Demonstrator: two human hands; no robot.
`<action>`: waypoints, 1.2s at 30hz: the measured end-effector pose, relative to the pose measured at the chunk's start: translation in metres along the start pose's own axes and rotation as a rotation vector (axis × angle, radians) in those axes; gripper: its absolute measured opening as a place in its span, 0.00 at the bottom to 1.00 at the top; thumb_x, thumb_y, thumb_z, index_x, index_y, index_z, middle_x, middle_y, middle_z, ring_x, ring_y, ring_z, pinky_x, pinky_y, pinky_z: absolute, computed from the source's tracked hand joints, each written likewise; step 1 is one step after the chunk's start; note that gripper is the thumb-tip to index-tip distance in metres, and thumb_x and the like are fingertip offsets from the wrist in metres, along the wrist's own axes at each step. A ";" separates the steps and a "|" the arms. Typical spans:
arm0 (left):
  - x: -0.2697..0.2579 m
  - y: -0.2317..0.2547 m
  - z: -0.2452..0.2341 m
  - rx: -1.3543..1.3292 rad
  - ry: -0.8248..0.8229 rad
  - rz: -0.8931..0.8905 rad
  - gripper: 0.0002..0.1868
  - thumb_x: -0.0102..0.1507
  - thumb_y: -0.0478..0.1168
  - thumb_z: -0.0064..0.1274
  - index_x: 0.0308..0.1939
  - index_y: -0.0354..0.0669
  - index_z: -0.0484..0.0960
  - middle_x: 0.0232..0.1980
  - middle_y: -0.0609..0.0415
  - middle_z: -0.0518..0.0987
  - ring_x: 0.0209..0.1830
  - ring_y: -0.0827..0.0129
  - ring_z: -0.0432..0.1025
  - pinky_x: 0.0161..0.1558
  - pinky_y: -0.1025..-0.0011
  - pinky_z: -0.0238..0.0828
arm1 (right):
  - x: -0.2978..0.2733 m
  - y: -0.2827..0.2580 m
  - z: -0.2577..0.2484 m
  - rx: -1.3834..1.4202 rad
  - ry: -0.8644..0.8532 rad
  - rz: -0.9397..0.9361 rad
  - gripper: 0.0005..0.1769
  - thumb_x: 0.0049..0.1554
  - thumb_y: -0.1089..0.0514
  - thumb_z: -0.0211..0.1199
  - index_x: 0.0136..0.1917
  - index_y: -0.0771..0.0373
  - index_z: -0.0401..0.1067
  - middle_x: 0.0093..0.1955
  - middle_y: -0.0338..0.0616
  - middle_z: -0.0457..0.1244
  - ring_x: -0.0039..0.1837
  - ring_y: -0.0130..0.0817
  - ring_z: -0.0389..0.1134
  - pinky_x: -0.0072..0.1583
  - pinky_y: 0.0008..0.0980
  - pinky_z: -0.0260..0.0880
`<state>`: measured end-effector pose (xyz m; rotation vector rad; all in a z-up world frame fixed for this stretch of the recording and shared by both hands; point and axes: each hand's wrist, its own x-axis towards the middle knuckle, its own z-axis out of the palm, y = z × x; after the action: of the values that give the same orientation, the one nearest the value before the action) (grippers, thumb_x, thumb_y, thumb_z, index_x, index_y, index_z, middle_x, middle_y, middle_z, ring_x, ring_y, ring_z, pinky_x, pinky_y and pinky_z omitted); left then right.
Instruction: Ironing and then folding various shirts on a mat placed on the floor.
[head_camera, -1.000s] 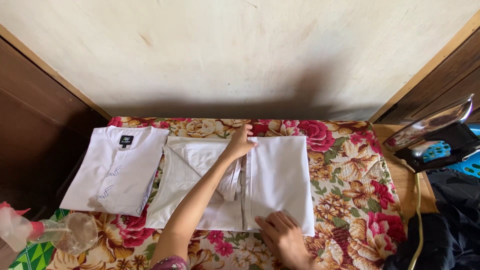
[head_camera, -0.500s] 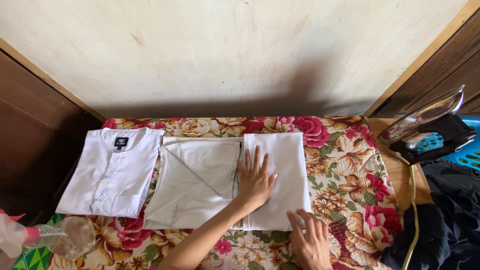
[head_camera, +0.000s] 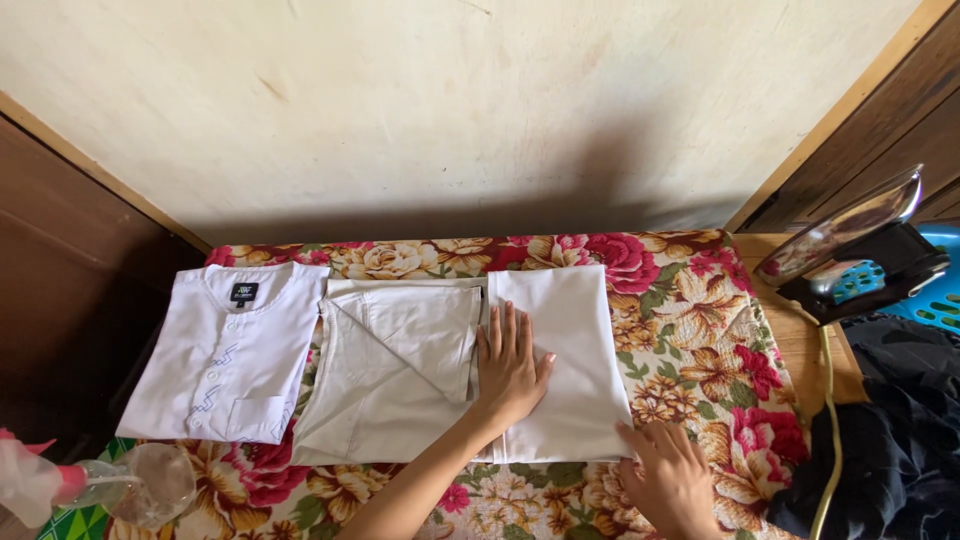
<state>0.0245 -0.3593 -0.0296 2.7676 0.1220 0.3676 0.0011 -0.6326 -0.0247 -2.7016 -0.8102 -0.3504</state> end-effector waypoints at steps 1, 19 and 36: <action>0.000 0.001 0.000 -0.003 -0.026 -0.009 0.43 0.68 0.55 0.44 0.76 0.27 0.52 0.81 0.30 0.41 0.82 0.37 0.31 0.74 0.38 0.25 | 0.002 0.007 -0.006 0.047 0.000 -0.079 0.22 0.46 0.61 0.63 0.56 0.59 0.76 0.42 0.44 0.68 0.43 0.37 0.69 0.44 0.41 0.74; -0.053 0.067 0.037 0.092 0.054 0.423 0.38 0.71 0.67 0.34 0.79 0.53 0.60 0.85 0.44 0.48 0.83 0.32 0.32 0.67 0.23 0.20 | 0.223 0.071 0.095 -0.063 -0.145 -0.197 0.33 0.64 0.33 0.42 0.81 0.34 0.51 0.85 0.23 0.40 0.84 0.41 0.37 0.75 0.74 0.31; -0.077 0.092 0.005 -0.061 -0.275 0.430 0.49 0.57 0.43 0.59 0.79 0.30 0.56 0.84 0.34 0.47 0.85 0.37 0.37 0.72 0.23 0.22 | 0.286 0.079 0.084 0.627 -0.423 0.130 0.26 0.51 0.51 0.74 0.58 0.62 0.70 0.43 0.49 0.67 0.46 0.39 0.68 0.47 0.39 0.70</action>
<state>-0.0444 -0.4567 -0.0205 2.7342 -0.5483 0.0868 0.2905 -0.5251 -0.0299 -2.2233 -0.6911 0.4526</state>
